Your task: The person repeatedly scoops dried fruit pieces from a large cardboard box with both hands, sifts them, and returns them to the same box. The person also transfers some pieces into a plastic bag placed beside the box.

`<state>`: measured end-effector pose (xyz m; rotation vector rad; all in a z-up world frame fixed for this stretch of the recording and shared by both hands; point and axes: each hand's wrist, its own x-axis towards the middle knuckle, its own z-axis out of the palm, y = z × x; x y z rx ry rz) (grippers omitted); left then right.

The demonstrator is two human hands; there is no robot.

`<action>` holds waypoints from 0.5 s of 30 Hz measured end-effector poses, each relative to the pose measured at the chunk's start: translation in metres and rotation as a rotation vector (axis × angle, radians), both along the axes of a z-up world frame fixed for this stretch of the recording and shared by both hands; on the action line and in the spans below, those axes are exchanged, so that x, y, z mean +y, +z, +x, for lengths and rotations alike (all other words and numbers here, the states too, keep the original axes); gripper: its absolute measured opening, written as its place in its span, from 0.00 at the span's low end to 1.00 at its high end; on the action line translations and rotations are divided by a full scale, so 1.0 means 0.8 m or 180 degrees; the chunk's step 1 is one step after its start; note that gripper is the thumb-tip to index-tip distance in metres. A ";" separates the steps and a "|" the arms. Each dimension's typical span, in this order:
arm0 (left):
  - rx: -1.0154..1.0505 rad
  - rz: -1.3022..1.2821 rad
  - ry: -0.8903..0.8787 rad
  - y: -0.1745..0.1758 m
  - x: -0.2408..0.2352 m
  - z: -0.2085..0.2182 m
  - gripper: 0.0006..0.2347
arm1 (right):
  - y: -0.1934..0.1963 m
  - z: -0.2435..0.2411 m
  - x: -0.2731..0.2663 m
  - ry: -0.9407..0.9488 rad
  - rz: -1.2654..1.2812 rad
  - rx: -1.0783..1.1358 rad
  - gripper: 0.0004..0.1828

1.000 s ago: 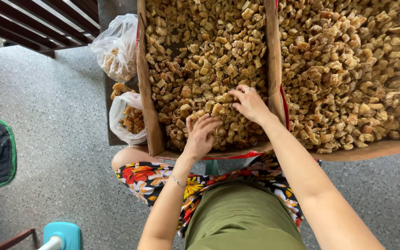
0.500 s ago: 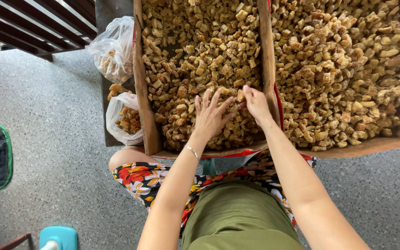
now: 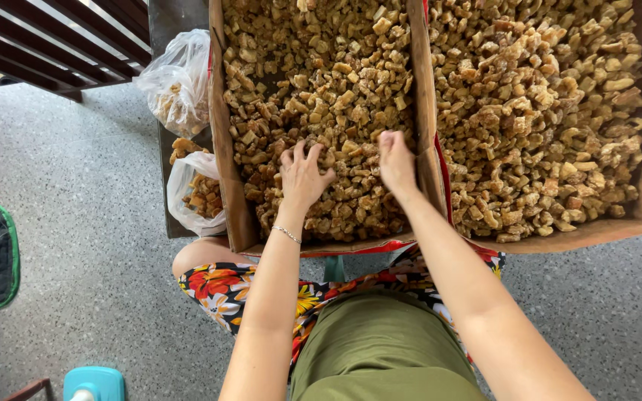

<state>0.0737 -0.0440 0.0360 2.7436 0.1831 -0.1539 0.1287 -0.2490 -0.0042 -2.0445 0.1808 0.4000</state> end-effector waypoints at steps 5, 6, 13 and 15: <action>0.0104 0.0505 -0.0193 0.023 -0.007 -0.016 0.35 | 0.005 -0.032 0.033 -0.0428 0.0732 -0.0310 0.20; 0.0214 0.0505 -0.0173 0.022 -0.005 -0.019 0.33 | 0.009 -0.031 0.032 -0.0609 0.1279 -0.0192 0.20; -0.0338 -0.0892 0.0040 -0.015 0.044 -0.016 0.18 | 0.018 -0.028 0.042 -0.1125 0.4156 0.1208 0.22; -0.0369 -0.1541 0.0211 -0.002 0.050 -0.015 0.14 | 0.020 -0.033 0.053 -0.1111 0.4321 0.1348 0.24</action>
